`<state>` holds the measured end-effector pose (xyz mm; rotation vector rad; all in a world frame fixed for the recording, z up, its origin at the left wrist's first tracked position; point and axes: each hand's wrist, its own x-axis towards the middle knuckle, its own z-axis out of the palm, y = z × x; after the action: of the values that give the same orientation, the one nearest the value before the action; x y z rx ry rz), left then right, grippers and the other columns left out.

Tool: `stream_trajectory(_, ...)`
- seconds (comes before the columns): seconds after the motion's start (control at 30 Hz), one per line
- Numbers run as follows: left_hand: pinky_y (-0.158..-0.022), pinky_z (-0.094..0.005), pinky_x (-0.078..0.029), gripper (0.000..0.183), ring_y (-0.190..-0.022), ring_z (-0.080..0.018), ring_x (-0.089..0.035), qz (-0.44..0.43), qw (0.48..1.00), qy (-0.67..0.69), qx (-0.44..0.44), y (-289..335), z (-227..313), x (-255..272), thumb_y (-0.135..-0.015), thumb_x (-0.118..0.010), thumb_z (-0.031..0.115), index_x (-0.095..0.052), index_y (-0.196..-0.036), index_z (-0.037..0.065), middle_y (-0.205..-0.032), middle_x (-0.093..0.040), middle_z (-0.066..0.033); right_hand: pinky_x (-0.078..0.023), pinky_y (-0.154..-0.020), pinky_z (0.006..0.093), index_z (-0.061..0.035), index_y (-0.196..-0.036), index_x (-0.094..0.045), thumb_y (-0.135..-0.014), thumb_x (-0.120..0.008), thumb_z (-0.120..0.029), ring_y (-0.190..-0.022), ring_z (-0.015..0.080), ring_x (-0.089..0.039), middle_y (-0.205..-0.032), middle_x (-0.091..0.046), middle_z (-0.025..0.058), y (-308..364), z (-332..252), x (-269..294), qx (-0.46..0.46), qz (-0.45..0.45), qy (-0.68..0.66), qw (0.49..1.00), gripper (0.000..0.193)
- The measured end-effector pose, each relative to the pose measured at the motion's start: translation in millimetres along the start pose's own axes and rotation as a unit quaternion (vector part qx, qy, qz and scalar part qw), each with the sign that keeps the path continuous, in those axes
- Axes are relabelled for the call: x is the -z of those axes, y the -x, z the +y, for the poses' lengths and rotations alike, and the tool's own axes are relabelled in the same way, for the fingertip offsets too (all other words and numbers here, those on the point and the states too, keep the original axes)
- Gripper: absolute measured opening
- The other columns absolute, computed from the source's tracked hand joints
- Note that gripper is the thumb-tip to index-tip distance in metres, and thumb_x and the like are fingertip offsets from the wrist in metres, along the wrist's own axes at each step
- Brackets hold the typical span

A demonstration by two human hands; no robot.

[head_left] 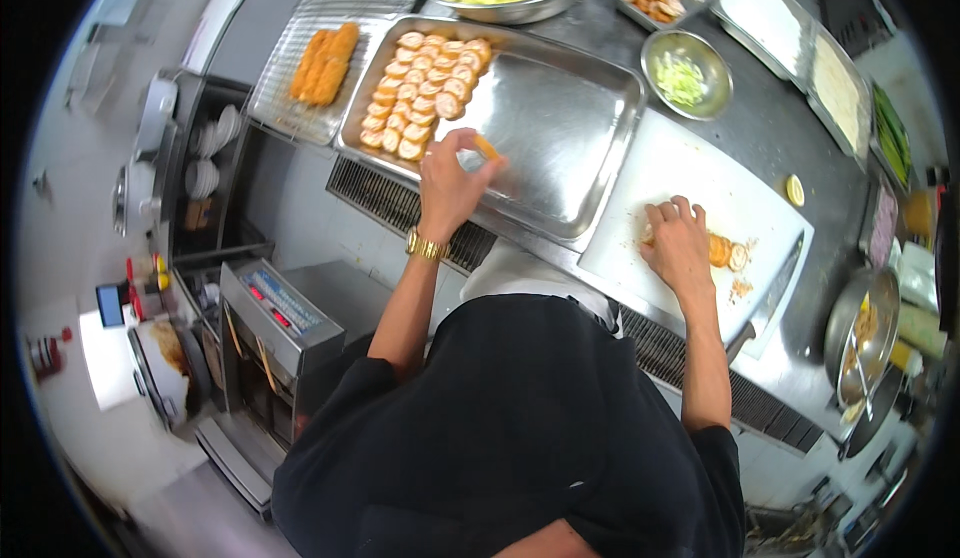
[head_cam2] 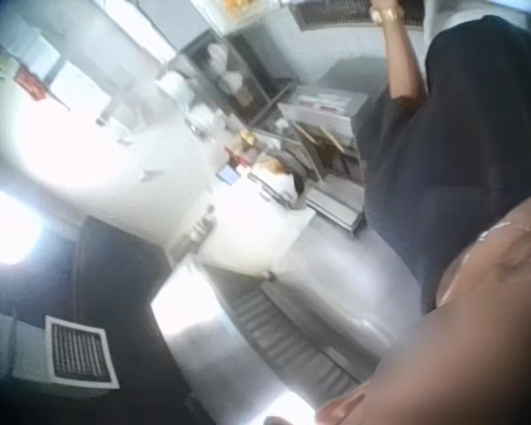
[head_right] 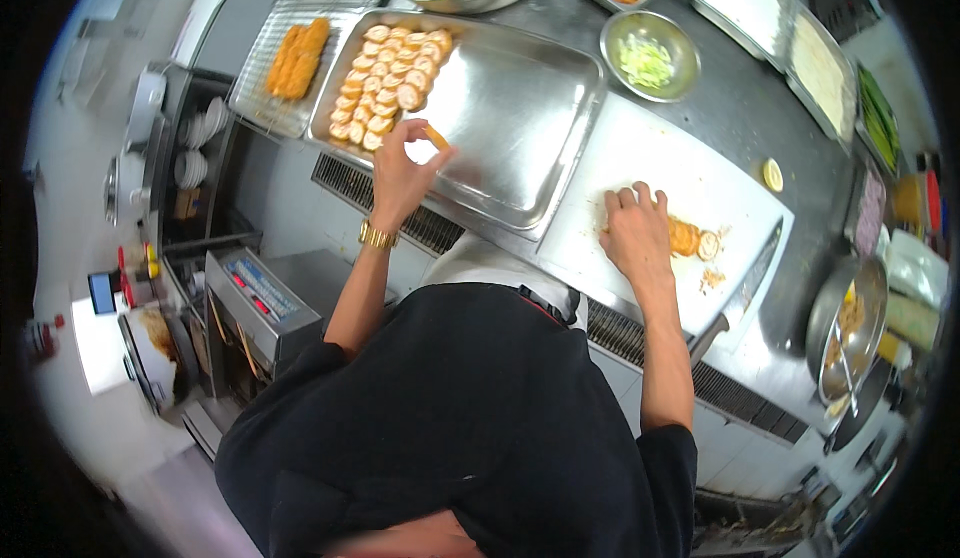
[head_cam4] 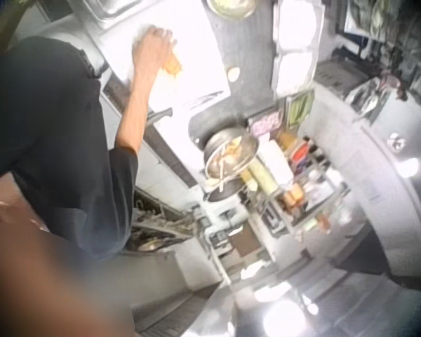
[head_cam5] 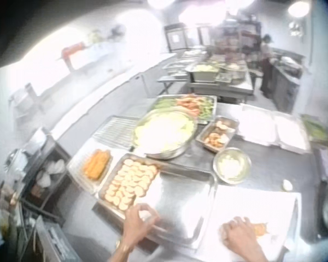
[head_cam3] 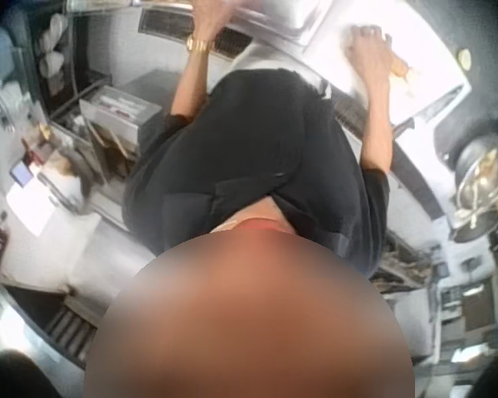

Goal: The person slices a long, breaded roll into uniform pieces on a cutting board and arranges them on a metal tray. The person repeats this process with multiple rolls, placing the cut pieces in neat rows.

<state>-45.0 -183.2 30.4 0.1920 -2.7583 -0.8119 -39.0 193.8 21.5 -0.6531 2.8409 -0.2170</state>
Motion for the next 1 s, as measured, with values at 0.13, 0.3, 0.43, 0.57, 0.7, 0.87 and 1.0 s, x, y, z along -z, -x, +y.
stream_trajectory(0.13,-0.097,-0.0518,-0.054,0.058,-0.11,-0.0371,-0.07,0.058,0.989,-0.139,0.012,-34,-59,-8,-0.08,-0.097,0.03,-0.069,-0.125,0.005,-0.113,-0.075,-0.0158,-0.042,-0.12,0.0544,-0.0032,-0.138,-0.073,-0.081,-0.089,-0.018,-0.138,0.0358,-0.058,-0.131,-0.074,0.0158,0,-4,9,-0.002,0.059,-0.052,0.997,0.061)
stream_trajectory(0.3,-0.1,-0.0521,-0.049,0.062,-0.12,-0.0338,-0.065,0.009,0.975,-0.222,-0.007,-64,-96,-13,-0.081,-0.095,0.041,-0.07,-0.128,0.009,-0.122,-0.073,-0.0132,-0.048,-0.114,0.0488,-0.0025,-0.142,-0.071,-0.081,-0.089,-0.011,-0.132,0.0368,-0.061,-0.131,-0.074,0.0171,-3,-25,36,-0.071,0.097,-0.173,0.978,0.065)
stream_trajectory(0.43,-0.105,-0.0547,-0.045,0.069,-0.126,-0.0327,-0.062,-0.023,0.977,-0.207,-0.043,-70,-108,-9,-0.082,-0.094,0.043,-0.069,-0.136,0.01,-0.129,-0.07,-0.0099,-0.055,-0.106,0.0455,-0.0043,-0.145,-0.07,-0.078,-0.092,-0.004,-0.122,0.0359,-0.065,-0.129,-0.074,0.0162,-17,-69,52,-0.097,0.152,-0.23,0.956,0.071)
stream_trajectory(0.57,-0.104,-0.0531,-0.044,0.075,-0.126,-0.0326,-0.063,-0.035,0.984,-0.152,-0.088,-70,-118,-1,-0.081,-0.094,0.036,-0.063,-0.145,0.012,-0.129,-0.07,-0.0092,-0.055,-0.104,0.0438,-0.0052,-0.147,-0.069,-0.076,-0.095,-0.004,-0.118,0.0344,-0.065,-0.128,-0.075,0.0144,-63,-133,53,-0.045,0.175,-0.294,0.938,0.075)
stream_trajectory(0.7,-0.102,-0.0508,-0.043,0.073,-0.126,-0.0303,-0.063,-0.084,0.983,-0.085,-0.136,-83,-134,14,-0.08,-0.094,0.028,-0.064,-0.145,0.015,-0.129,-0.072,-0.0067,-0.055,-0.106,0.043,-0.0093,-0.15,-0.068,-0.078,-0.094,-0.005,-0.119,0.032,-0.066,-0.131,-0.076,0.0113,-132,-186,42,0.027,0.172,-0.308,0.935,0.077)
stream_trajectory(0.87,-0.097,-0.0472,-0.045,0.072,-0.122,-0.0259,-0.063,-0.111,0.963,-0.064,-0.238,-94,-148,26,-0.082,-0.092,0.02,-0.061,-0.147,0.016,-0.129,-0.071,-0.001,-0.056,-0.107,0.0422,-0.0109,-0.152,-0.068,-0.078,-0.093,-0.005,-0.121,0.0312,-0.065,-0.132,-0.076,0.0094,-179,-221,31,0.032,0.161,-0.315,0.935,0.078)
stream_trajectory(1.0,-0.097,-0.0466,-0.044,0.075,-0.125,-0.0241,-0.064,-0.116,0.958,-0.022,-0.26,-104,-159,28,-0.082,-0.092,0.019,-0.061,-0.15,0.018,-0.135,-0.072,0.0001,-0.056,-0.107,0.042,-0.0125,-0.153,-0.067,-0.078,-0.094,-0.006,-0.12,0.0305,-0.064,-0.132,-0.076,0.0074,-188,-230,19,0.008,0.146,-0.33,0.932,0.08)
